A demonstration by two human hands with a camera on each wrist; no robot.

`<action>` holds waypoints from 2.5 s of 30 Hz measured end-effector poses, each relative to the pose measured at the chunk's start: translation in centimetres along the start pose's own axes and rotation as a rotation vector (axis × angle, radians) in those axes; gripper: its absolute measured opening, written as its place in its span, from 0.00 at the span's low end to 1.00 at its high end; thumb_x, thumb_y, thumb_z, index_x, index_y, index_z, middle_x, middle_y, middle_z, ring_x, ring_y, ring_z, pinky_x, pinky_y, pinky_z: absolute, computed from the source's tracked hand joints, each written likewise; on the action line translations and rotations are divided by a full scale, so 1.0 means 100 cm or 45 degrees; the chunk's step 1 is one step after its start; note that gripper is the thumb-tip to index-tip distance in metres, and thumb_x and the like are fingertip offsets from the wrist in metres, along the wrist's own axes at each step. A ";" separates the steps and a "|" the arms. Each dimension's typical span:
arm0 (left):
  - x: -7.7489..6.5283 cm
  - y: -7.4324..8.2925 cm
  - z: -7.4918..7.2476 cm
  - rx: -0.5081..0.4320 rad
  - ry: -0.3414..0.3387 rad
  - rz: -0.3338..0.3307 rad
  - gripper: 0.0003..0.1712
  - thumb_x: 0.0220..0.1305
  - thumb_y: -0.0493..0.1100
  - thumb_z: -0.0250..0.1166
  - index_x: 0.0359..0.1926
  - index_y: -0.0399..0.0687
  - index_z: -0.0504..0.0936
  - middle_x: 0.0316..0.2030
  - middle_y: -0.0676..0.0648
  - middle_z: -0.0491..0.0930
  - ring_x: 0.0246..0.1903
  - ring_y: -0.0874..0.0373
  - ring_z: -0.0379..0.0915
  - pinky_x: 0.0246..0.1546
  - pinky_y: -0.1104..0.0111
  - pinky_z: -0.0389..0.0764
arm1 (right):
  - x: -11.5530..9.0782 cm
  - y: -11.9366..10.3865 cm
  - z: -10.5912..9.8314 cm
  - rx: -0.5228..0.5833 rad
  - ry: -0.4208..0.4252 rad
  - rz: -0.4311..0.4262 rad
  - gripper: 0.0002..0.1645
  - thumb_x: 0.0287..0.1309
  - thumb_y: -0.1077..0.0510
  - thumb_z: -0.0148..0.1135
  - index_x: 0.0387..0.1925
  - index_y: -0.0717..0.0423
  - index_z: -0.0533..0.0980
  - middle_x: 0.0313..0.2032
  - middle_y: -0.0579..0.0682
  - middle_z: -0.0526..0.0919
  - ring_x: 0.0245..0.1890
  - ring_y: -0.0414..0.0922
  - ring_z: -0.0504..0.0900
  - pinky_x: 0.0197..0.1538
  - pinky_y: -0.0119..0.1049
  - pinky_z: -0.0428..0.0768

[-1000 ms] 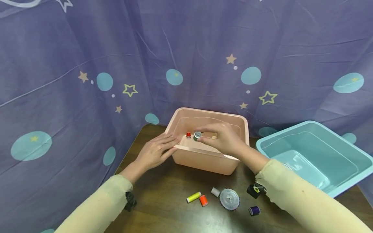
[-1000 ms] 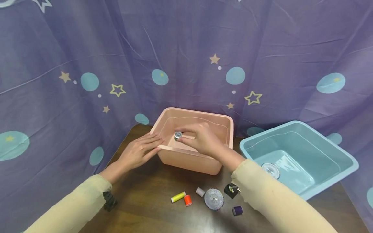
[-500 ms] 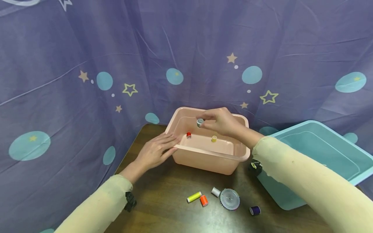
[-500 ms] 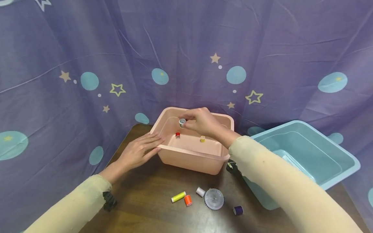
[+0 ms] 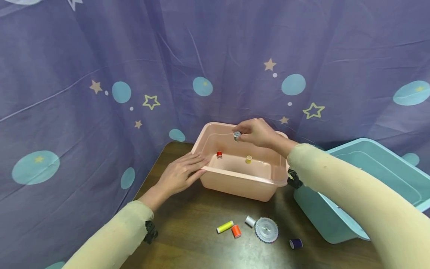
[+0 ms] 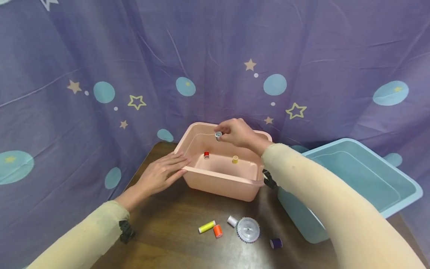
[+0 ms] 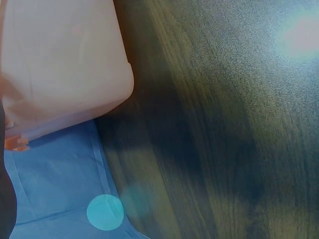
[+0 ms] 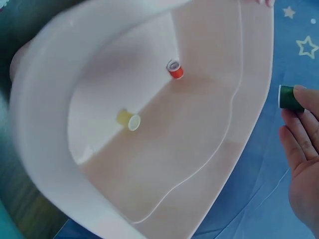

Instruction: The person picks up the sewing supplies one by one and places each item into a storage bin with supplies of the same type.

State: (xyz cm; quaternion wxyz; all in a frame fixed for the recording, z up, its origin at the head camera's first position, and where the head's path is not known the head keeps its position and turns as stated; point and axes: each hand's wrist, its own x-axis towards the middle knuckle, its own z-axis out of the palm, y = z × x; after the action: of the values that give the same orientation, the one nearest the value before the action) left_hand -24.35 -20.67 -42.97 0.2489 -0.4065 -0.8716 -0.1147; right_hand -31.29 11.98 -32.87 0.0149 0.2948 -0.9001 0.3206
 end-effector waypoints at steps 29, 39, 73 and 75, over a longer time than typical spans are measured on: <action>0.003 0.003 -0.002 0.030 -0.032 -0.006 0.28 0.71 0.52 0.71 0.69 0.50 0.84 0.64 0.44 0.83 0.67 0.46 0.79 0.76 0.53 0.72 | 0.037 0.031 0.021 -0.020 -0.173 0.010 0.19 0.62 0.66 0.75 0.55 0.60 0.87 0.48 0.56 0.92 0.50 0.52 0.91 0.56 0.44 0.90; 0.002 0.004 -0.001 0.047 -0.037 -0.019 0.26 0.72 0.53 0.70 0.68 0.51 0.85 0.64 0.46 0.83 0.68 0.49 0.78 0.75 0.54 0.72 | 0.046 0.039 0.030 -0.111 -0.226 -0.025 0.20 0.59 0.66 0.75 0.54 0.61 0.88 0.47 0.56 0.92 0.49 0.52 0.91 0.56 0.45 0.89; 0.004 0.006 -0.003 0.036 -0.061 -0.003 0.24 0.73 0.51 0.69 0.65 0.48 0.87 0.63 0.45 0.84 0.67 0.47 0.79 0.73 0.51 0.75 | 0.040 0.048 0.043 0.021 -0.411 0.032 0.23 0.69 0.68 0.66 0.65 0.65 0.81 0.64 0.63 0.83 0.63 0.57 0.84 0.68 0.52 0.83; 0.004 0.006 -0.003 0.034 -0.069 -0.004 0.24 0.74 0.51 0.69 0.65 0.48 0.87 0.63 0.45 0.84 0.67 0.47 0.79 0.74 0.52 0.75 | 0.039 0.048 0.042 0.029 -0.415 0.040 0.23 0.70 0.69 0.65 0.65 0.65 0.80 0.64 0.63 0.83 0.63 0.58 0.84 0.68 0.52 0.83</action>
State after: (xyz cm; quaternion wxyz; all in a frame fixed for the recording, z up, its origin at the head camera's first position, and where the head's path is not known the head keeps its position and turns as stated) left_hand -24.04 -20.11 -42.53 0.2306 -0.4049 -0.8800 -0.0926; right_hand -36.42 10.44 -38.09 -0.1397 0.3291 -0.8913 0.2788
